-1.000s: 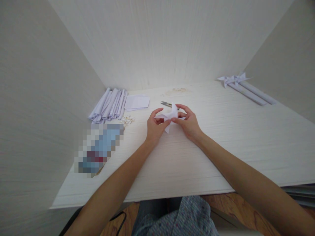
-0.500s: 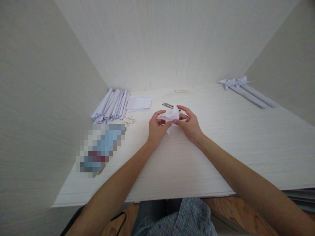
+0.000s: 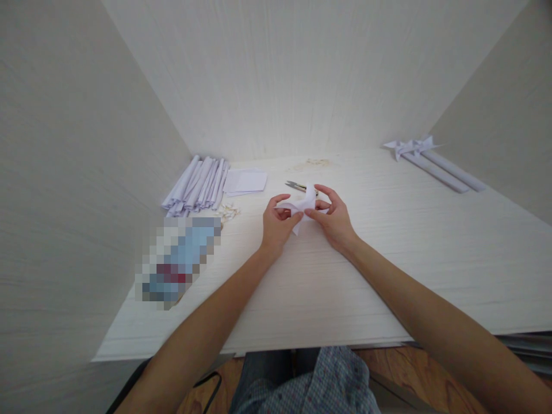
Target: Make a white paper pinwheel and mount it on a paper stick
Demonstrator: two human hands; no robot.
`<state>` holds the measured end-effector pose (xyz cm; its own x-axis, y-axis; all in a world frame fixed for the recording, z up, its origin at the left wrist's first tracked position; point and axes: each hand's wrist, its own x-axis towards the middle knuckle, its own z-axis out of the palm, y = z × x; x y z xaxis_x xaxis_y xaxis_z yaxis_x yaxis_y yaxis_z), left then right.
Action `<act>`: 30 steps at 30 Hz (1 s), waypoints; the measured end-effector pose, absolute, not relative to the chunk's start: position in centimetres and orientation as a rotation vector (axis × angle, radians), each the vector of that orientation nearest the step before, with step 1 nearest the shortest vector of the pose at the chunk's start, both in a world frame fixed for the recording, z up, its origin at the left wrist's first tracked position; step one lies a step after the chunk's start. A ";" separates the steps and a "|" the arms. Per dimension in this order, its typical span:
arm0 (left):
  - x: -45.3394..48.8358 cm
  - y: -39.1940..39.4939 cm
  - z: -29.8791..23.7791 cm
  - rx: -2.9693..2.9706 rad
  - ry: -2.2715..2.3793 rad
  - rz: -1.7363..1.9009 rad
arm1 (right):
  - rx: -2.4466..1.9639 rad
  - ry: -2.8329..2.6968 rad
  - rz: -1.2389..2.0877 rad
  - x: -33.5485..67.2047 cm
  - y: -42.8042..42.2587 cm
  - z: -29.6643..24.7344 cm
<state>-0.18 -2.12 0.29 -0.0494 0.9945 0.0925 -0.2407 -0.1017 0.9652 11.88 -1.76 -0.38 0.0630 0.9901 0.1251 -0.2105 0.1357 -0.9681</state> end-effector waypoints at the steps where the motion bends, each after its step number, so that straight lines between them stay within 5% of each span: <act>1: -0.1 -2.1 0.3 1.055 1.008 1.415 | -0.982 -1.077 1.169 11.9 -1.8 -0.4; 30: -1.8 -1.2 0.9 0.798 0.734 1.185 | -1.047 -0.876 0.939 12.9 -1.7 0.4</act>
